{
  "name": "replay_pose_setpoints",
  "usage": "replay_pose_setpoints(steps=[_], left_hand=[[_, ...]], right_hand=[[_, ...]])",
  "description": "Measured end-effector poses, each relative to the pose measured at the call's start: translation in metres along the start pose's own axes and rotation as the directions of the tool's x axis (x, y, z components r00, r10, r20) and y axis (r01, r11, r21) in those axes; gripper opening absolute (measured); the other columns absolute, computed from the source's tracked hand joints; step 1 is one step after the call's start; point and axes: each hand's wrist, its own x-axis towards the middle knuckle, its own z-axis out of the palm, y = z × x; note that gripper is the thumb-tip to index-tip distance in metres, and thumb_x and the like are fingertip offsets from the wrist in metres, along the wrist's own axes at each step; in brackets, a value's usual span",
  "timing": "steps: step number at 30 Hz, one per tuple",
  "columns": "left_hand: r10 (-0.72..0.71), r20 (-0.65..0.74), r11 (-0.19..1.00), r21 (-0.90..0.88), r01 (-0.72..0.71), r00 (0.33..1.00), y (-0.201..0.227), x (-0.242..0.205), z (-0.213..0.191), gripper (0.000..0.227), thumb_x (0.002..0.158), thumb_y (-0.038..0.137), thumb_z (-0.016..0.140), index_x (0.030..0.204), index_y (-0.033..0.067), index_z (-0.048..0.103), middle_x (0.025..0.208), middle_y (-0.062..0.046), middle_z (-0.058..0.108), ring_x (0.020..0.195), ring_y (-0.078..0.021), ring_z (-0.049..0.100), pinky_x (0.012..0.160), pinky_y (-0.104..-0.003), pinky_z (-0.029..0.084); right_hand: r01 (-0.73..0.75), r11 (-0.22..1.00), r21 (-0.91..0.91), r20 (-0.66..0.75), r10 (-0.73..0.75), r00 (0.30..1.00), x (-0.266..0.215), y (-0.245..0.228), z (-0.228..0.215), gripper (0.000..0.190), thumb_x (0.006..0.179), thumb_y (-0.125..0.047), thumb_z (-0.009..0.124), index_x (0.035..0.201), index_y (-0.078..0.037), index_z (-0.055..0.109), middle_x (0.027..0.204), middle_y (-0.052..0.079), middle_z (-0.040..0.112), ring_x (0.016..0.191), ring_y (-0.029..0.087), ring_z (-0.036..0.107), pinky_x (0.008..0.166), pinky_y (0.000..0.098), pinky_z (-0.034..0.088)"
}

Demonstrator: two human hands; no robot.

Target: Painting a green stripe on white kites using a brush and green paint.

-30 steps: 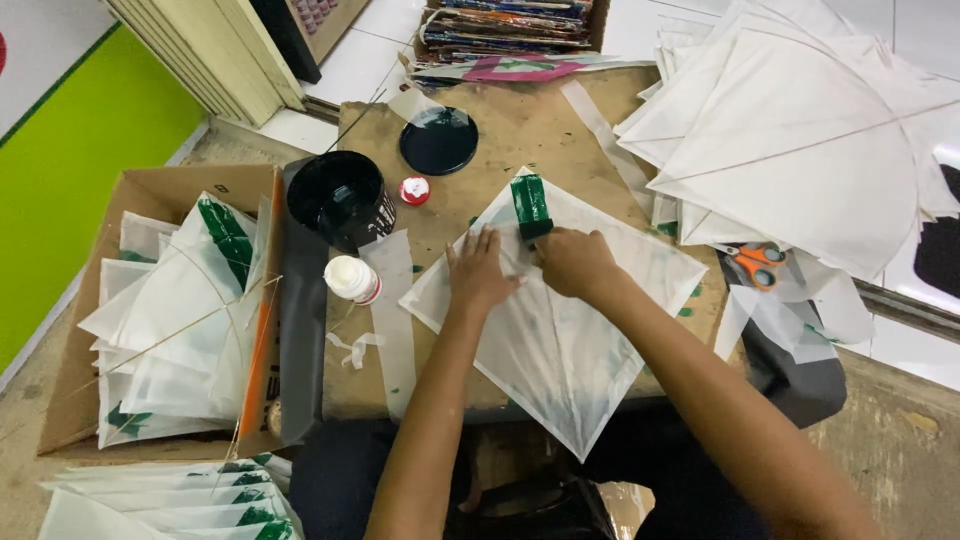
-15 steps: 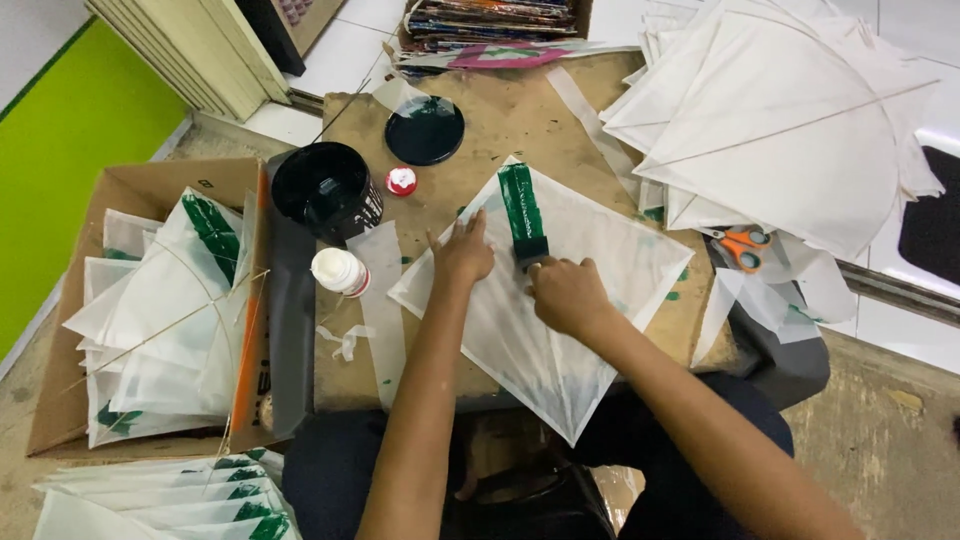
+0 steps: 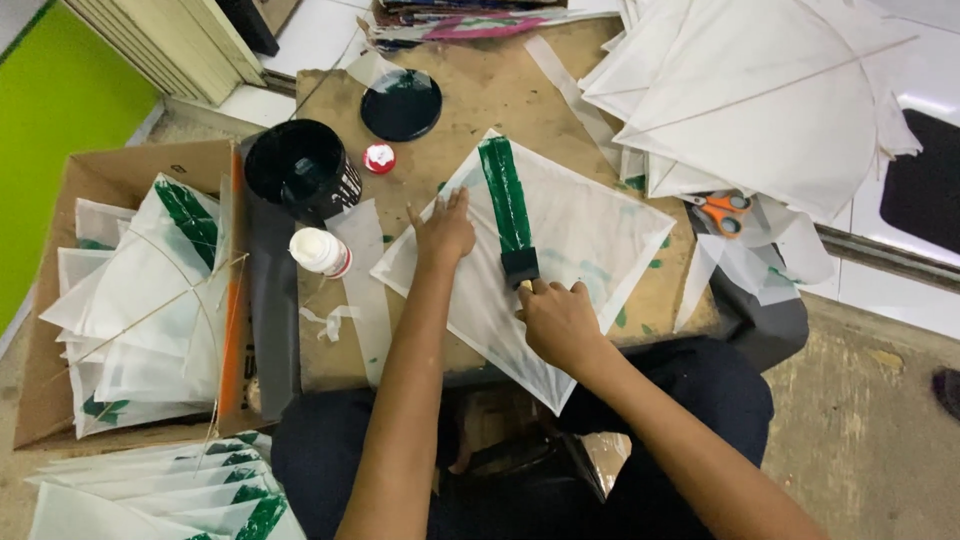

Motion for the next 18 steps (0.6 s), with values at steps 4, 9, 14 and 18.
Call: replay_pose_setpoints(steps=[4, 9, 14, 18], left_hand=[[-0.004, 0.005, 1.000, 0.031, 0.004, 1.000, -0.002, 0.002, 0.005, 0.064, 0.107, 0.026, 0.039, 0.166, 0.0188, 0.015, 0.172, -0.001, 0.015, 0.159, -0.0248, 0.013, 0.120, -0.069, -0.010], [-0.005, -0.015, 1.000, 0.020, 0.005, 1.000, -0.001, 0.000, 0.003, 0.063, 0.107, 0.026, 0.040, 0.165, 0.0179, 0.018, 0.171, -0.001, 0.017, 0.158, -0.0244, 0.015, 0.120, -0.069, -0.010], [0.033, -0.035, 0.999, 0.014, -0.032, 0.999, -0.007, 0.004, 0.007, 0.063, 0.107, 0.021, 0.038, 0.165, 0.0171, 0.016, 0.171, -0.003, 0.020, 0.158, -0.0254, 0.016, 0.119, -0.072, -0.009], [0.056, -0.049, 0.995, -0.082, -0.060, 0.997, -0.008, -0.010, 0.000, 0.065, 0.107, 0.030, 0.039, 0.166, 0.0173, 0.014, 0.171, -0.005, 0.019, 0.158, -0.0286, 0.013, 0.117, -0.077, -0.005]], right_hand=[[-0.001, 1.000, -0.012, 0.010, 0.001, 1.000, -0.020, -0.009, 0.000, 0.031, 0.100, -0.027, 0.060, 0.124, -0.011, 0.071, 0.106, 0.009, 0.073, 0.092, 0.027, 0.072, 0.078, 0.0435, 0.052], [-0.008, 1.000, 0.012, 0.011, 0.008, 1.000, -0.040, -0.017, -0.006, 0.030, 0.101, -0.025, 0.061, 0.125, -0.011, 0.070, 0.105, 0.009, 0.073, 0.091, 0.026, 0.073, 0.078, 0.0417, 0.051], [-0.009, 1.000, 0.016, -0.040, 0.010, 0.999, -0.055, -0.017, 0.010, 0.031, 0.097, -0.026, 0.062, 0.124, -0.012, 0.070, 0.100, 0.006, 0.072, 0.088, 0.026, 0.072, 0.073, 0.0407, 0.047], [-0.020, 1.000, 0.020, -0.083, 0.022, 0.996, -0.060, -0.016, 0.016, 0.032, 0.098, -0.026, 0.060, 0.124, -0.012, 0.069, 0.100, 0.006, 0.071, 0.089, 0.027, 0.072, 0.071, 0.0398, 0.046]])
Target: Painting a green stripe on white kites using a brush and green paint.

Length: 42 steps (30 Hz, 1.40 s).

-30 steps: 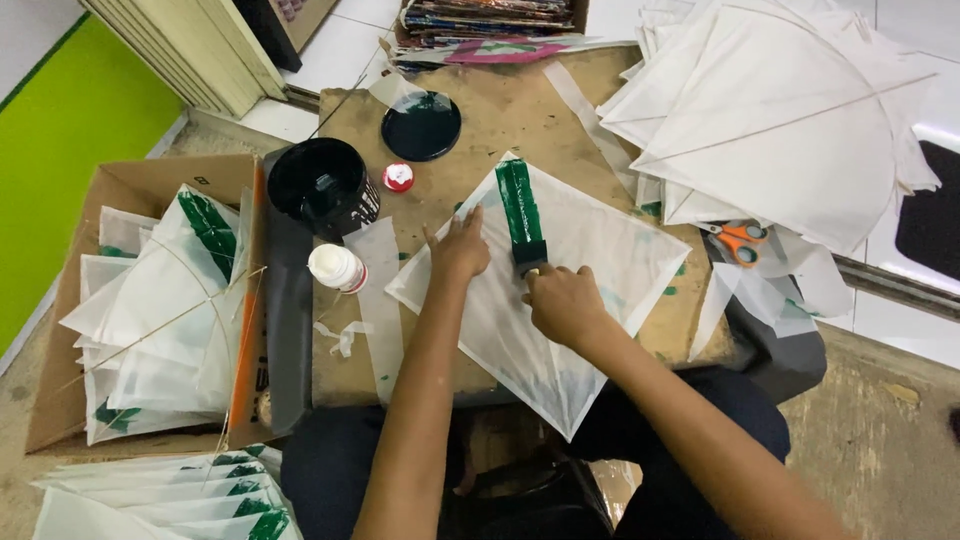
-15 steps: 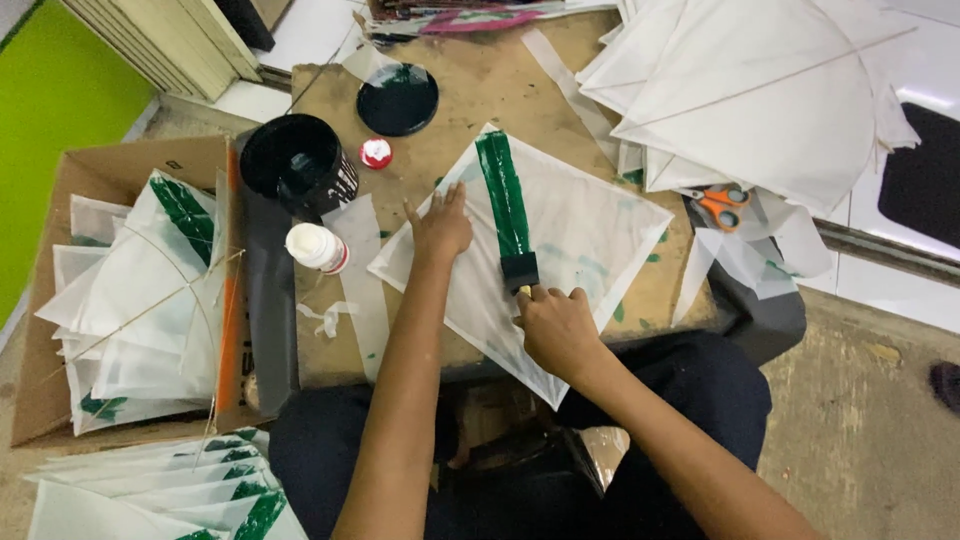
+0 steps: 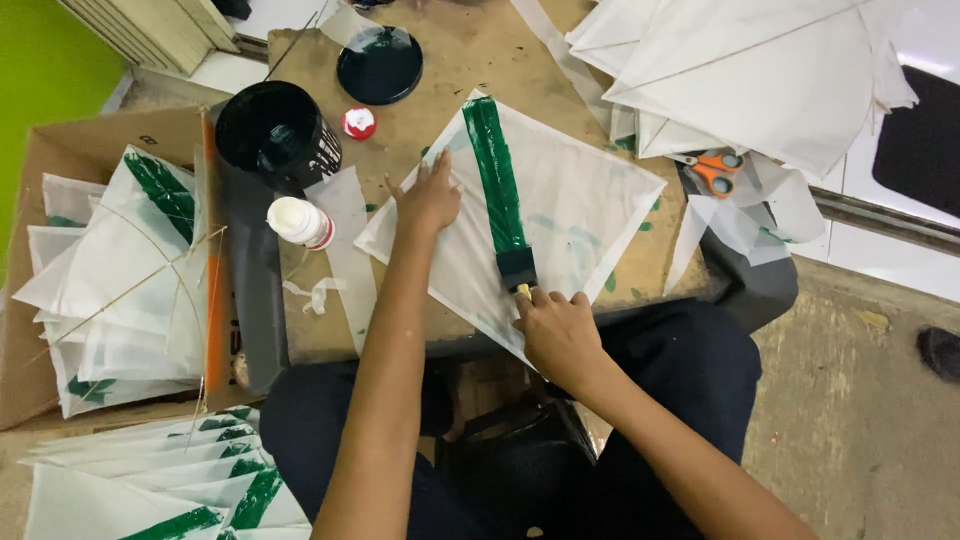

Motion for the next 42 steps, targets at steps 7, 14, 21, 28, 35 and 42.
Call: replay_pose_setpoints(steps=[7, 14, 21, 28, 35, 42], left_hand=[[0.115, -0.128, 0.987, -0.094, -0.128, 0.985, -0.016, -0.016, 0.015, 0.065, 0.109, 0.032, 0.042, 0.166, 0.0191, 0.013, 0.171, -0.009, 0.017, 0.158, -0.0336, 0.010, 0.110, -0.085, -0.007], [0.318, -0.236, 0.942, 0.184, -0.279, 0.918, 0.005, -0.061, 0.033, 0.050, 0.107, 0.027, 0.046, 0.154, 0.0117, 0.047, 0.163, -0.014, 0.038, 0.155, -0.0328, 0.023, 0.119, -0.073, 0.000], [0.332, -0.049, 0.936, 0.143, -0.322, 0.942, -0.020, -0.076, 0.095, 0.056, 0.109, 0.033, 0.037, 0.158, 0.0072, 0.036, 0.168, -0.015, 0.026, 0.156, -0.0354, 0.021, 0.123, -0.064, 0.016], [0.315, -0.070, 0.940, 0.161, -0.301, 0.947, -0.005, -0.093, 0.083, 0.059, 0.108, 0.033, 0.045, 0.158, 0.0050, 0.035, 0.169, -0.017, 0.024, 0.156, -0.0372, 0.020, 0.123, -0.064, 0.019], [0.298, -0.059, 0.945, 0.159, -0.286, 0.953, -0.011, -0.085, 0.090, 0.054, 0.110, 0.033, 0.039, 0.158, 0.0091, 0.038, 0.169, -0.012, 0.027, 0.156, -0.0346, 0.023, 0.122, -0.064, 0.022], [0.291, -0.071, 0.946, 0.169, -0.276, 0.954, -0.007, -0.085, 0.088, 0.052, 0.111, 0.031, 0.036, 0.158, 0.0096, 0.039, 0.168, -0.013, 0.028, 0.156, -0.0342, 0.024, 0.121, -0.063, 0.025]], right_hand=[[0.001, 1.000, 0.002, -0.027, -0.001, 1.000, 0.001, -0.001, 0.009, 0.031, 0.094, -0.026, 0.064, 0.121, -0.012, 0.071, 0.097, 0.006, 0.072, 0.088, 0.028, 0.072, 0.072, 0.0418, 0.047], [-0.031, 0.998, 0.063, 0.003, 0.031, 1.000, 0.002, 0.003, 0.009, 0.035, 0.097, -0.027, 0.061, 0.126, -0.011, 0.070, 0.099, 0.008, 0.072, 0.089, 0.029, 0.072, 0.075, 0.0427, 0.049], [-0.033, 0.999, 0.010, -0.025, 0.034, 0.999, 0.005, -0.003, 0.002, 0.035, 0.094, -0.027, 0.065, 0.124, -0.010, 0.071, 0.096, 0.007, 0.072, 0.086, 0.029, 0.071, 0.072, 0.0435, 0.048], [-0.036, 0.999, -0.020, -0.048, 0.035, 0.998, -0.001, 0.002, 0.021, 0.037, 0.093, -0.028, 0.065, 0.125, -0.012, 0.070, 0.097, 0.006, 0.072, 0.088, 0.027, 0.071, 0.073, 0.0438, 0.048], [-0.018, 1.000, -0.003, -0.093, 0.018, 0.995, -0.033, -0.004, 0.016, 0.034, 0.094, -0.026, 0.062, 0.124, -0.010, 0.070, 0.093, 0.007, 0.072, 0.084, 0.029, 0.073, 0.070, 0.0424, 0.049], [-0.048, 0.999, 0.001, -0.170, 0.047, 0.984, -0.086, -0.013, 0.034, 0.038, 0.090, -0.029, 0.061, 0.124, -0.015, 0.069, 0.089, 0.004, 0.070, 0.083, 0.027, 0.071, 0.067, 0.0408, 0.048]])
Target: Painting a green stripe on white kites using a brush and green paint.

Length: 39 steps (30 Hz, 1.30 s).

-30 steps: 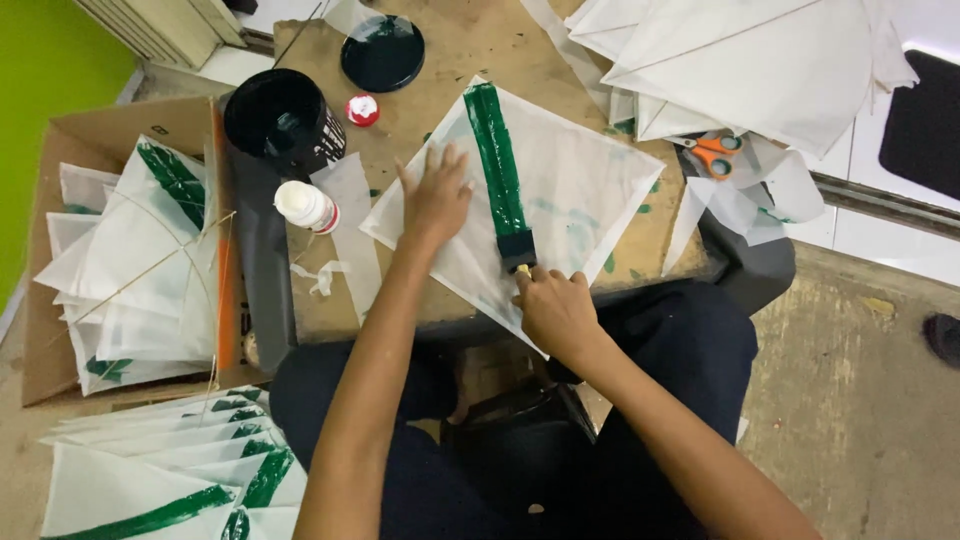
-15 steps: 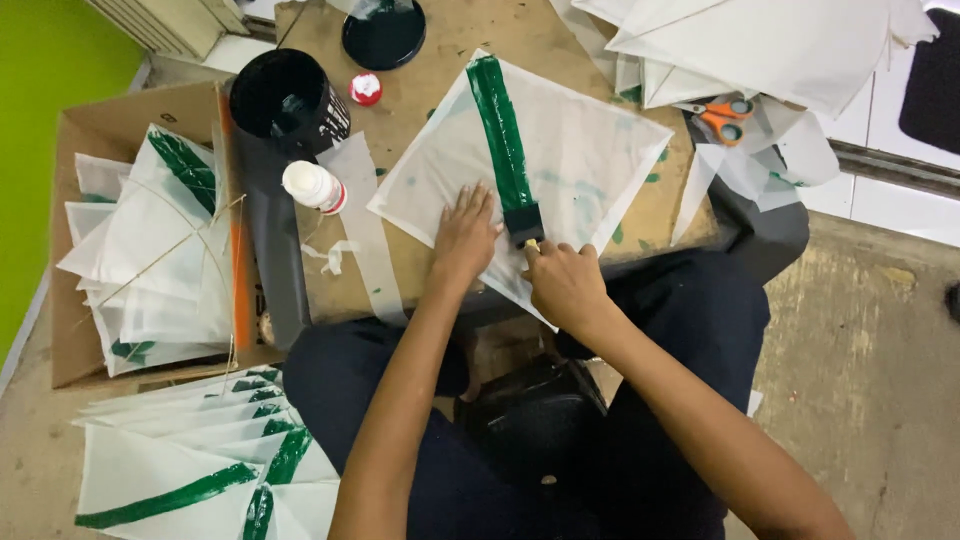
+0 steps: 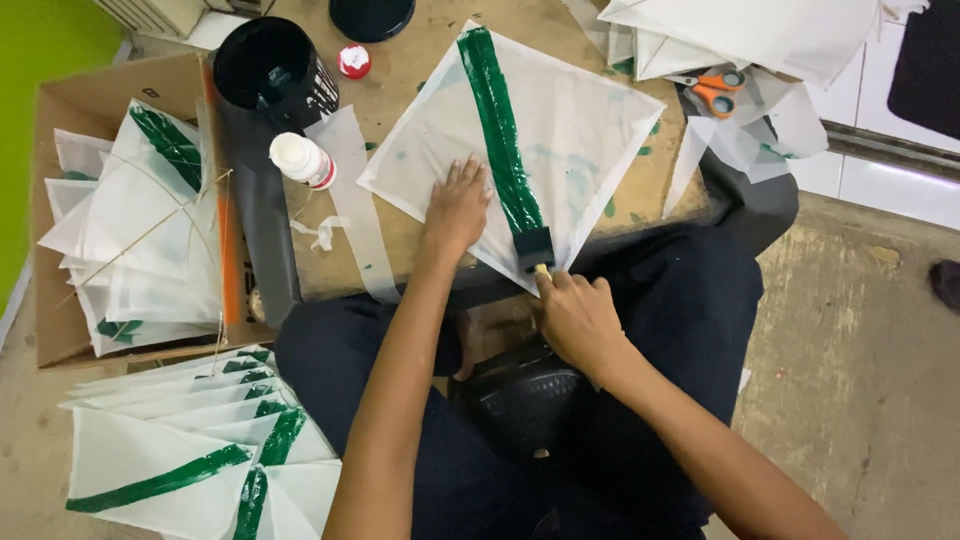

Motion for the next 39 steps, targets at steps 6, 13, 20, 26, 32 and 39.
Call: replay_pose_setpoints(steps=[6, 13, 20, 26, 32, 39], left_hand=[[-0.006, 0.013, 1.000, 0.025, 0.005, 1.000, -0.006, 0.006, 0.007, 0.052, 0.112, 0.032, 0.035, 0.159, 0.0116, 0.038, 0.168, -0.012, 0.028, 0.156, -0.0326, 0.023, 0.121, -0.063, 0.025], [-0.060, 0.129, 0.996, -0.064, 0.068, 0.990, 0.007, 0.002, -0.021, 0.055, 0.109, 0.034, 0.028, 0.161, 0.0138, 0.026, 0.171, -0.003, 0.014, 0.158, -0.0266, 0.009, 0.124, -0.053, 0.015], [-0.067, 0.075, 0.975, -0.207, 0.082, 0.995, -0.012, 0.011, -0.005, 0.051, 0.112, 0.034, 0.033, 0.158, 0.0151, 0.041, 0.168, -0.008, 0.028, 0.156, -0.0288, 0.020, 0.124, -0.058, 0.018], [-0.053, 0.130, 0.985, -0.158, 0.073, 0.990, -0.001, 0.002, -0.019, 0.051, 0.110, 0.026, 0.035, 0.160, 0.0129, 0.038, 0.169, -0.010, 0.022, 0.157, -0.0312, 0.016, 0.124, -0.059, 0.017], [-0.054, 0.165, 0.988, -0.132, 0.076, 0.985, -0.005, 0.006, -0.016, 0.053, 0.109, 0.026, 0.036, 0.161, 0.0142, 0.037, 0.170, -0.009, 0.020, 0.158, -0.0302, 0.014, 0.124, -0.060, 0.016], [-0.039, 0.172, 0.995, -0.088, 0.055, 0.984, -0.002, 0.008, -0.020, 0.053, 0.109, 0.026, 0.037, 0.160, 0.0137, 0.037, 0.170, -0.011, 0.022, 0.157, -0.0323, 0.016, 0.123, -0.062, 0.018]], right_hand=[[0.070, 0.997, -0.034, 0.128, -0.065, 0.990, -0.062, -0.005, 0.018, 0.038, 0.087, -0.025, 0.063, 0.123, -0.015, 0.070, 0.088, 0.002, 0.070, 0.081, 0.025, 0.070, 0.066, 0.0410, 0.046], [0.128, 0.981, 0.144, 0.250, -0.161, 0.955, -0.089, 0.014, -0.039, 0.047, 0.093, -0.022, 0.062, 0.137, -0.009, 0.057, 0.124, 0.013, 0.067, 0.102, 0.036, 0.067, 0.072, 0.0516, 0.051], [0.051, 0.986, 0.157, 0.106, -0.068, 0.992, -0.050, 0.029, -0.091, 0.034, 0.091, -0.024, 0.065, 0.124, -0.019, 0.071, 0.084, 0.002, 0.070, 0.080, 0.026, 0.072, 0.065, 0.0403, 0.049], [0.037, 0.987, 0.155, 0.137, -0.058, 0.989, -0.021, 0.024, -0.053, 0.034, 0.097, -0.032, 0.060, 0.127, -0.019, 0.069, 0.085, 0.001, 0.069, 0.079, 0.025, 0.071, 0.070, 0.0397, 0.047], [-0.030, 0.972, 0.232, 0.357, -0.057, 0.932, -0.046, 0.019, -0.058, 0.032, 0.097, -0.034, 0.058, 0.123, -0.021, 0.072, 0.087, 0.001, 0.075, 0.081, 0.026, 0.074, 0.073, 0.0419, 0.050], [0.056, 0.990, 0.131, 0.156, -0.076, 0.985, -0.040, 0.015, -0.092, 0.034, 0.099, -0.034, 0.056, 0.128, -0.022, 0.068, 0.085, -0.002, 0.068, 0.082, 0.022, 0.070, 0.073, 0.0378, 0.044]])
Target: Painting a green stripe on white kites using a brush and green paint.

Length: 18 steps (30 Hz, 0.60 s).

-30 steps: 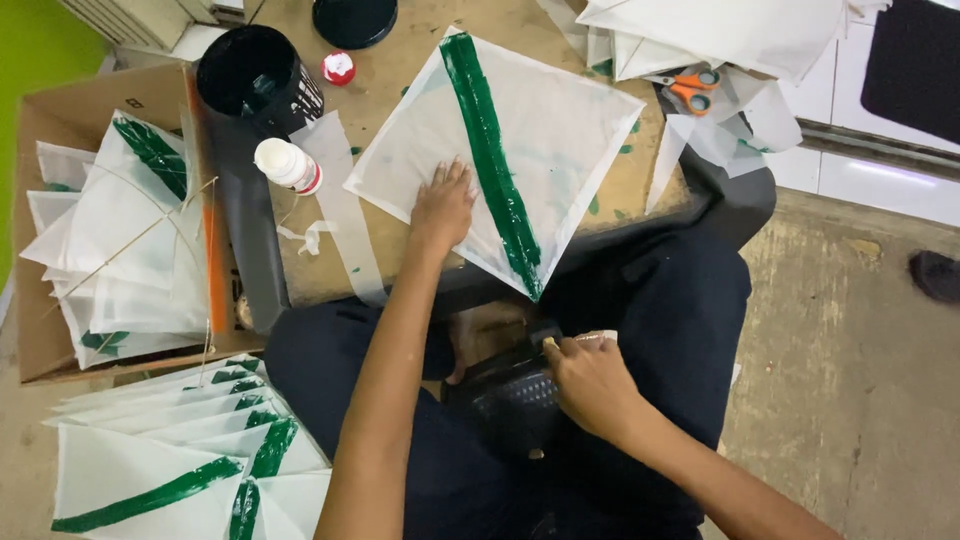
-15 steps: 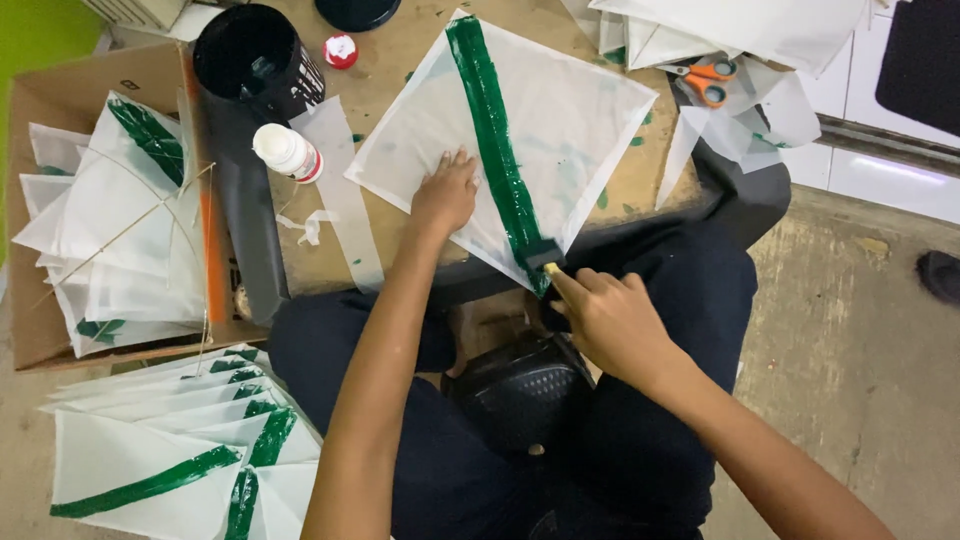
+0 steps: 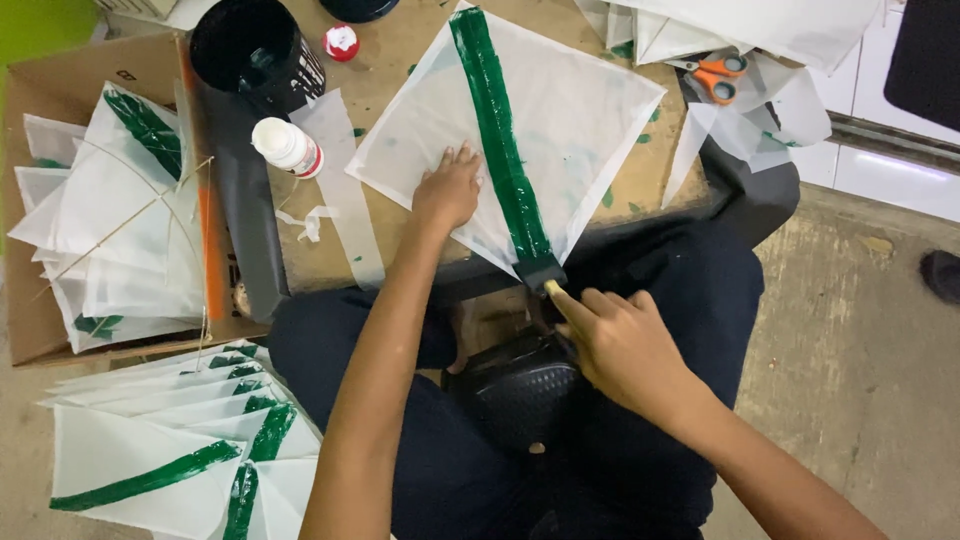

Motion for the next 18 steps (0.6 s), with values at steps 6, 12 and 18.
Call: replay_pose_setpoints(steps=[6, 12, 18], left_hand=[[-0.010, 0.006, 1.000, 0.020, 0.010, 1.000, -0.001, 0.001, 0.001, 0.053, 0.109, 0.027, 0.037, 0.161, 0.0143, 0.036, 0.170, -0.009, 0.021, 0.157, -0.0307, 0.016, 0.123, -0.063, 0.016], [-0.023, 0.021, 1.000, 0.011, 0.023, 1.000, 0.006, -0.005, -0.005, 0.054, 0.109, 0.025, 0.037, 0.161, 0.0139, 0.034, 0.170, -0.009, 0.020, 0.158, -0.0304, 0.015, 0.123, -0.063, 0.015], [-0.018, 0.019, 1.000, 0.011, 0.018, 1.000, 0.001, 0.001, 0.001, 0.054, 0.109, 0.026, 0.035, 0.161, 0.0150, 0.034, 0.170, -0.009, 0.021, 0.158, -0.0296, 0.015, 0.123, -0.063, 0.014]], right_hand=[[0.006, 0.996, -0.085, 0.067, 0.000, 0.998, 0.010, 0.014, 0.058, 0.032, 0.097, -0.035, 0.057, 0.124, -0.025, 0.069, 0.086, -0.006, 0.067, 0.083, 0.018, 0.068, 0.077, 0.0380, 0.040], [0.040, 0.993, -0.115, 0.066, -0.033, 0.997, -0.004, 0.006, 0.020, 0.029, 0.098, -0.026, 0.055, 0.123, -0.020, 0.070, 0.084, -0.003, 0.066, 0.080, 0.021, 0.066, 0.076, 0.0394, 0.039], [0.092, 0.972, -0.217, -0.081, -0.112, 0.990, 0.023, 0.022, 0.058, 0.036, 0.095, -0.022, 0.056, 0.128, -0.019, 0.068, 0.089, 0.000, 0.061, 0.082, 0.022, 0.061, 0.077, 0.0394, 0.034]])
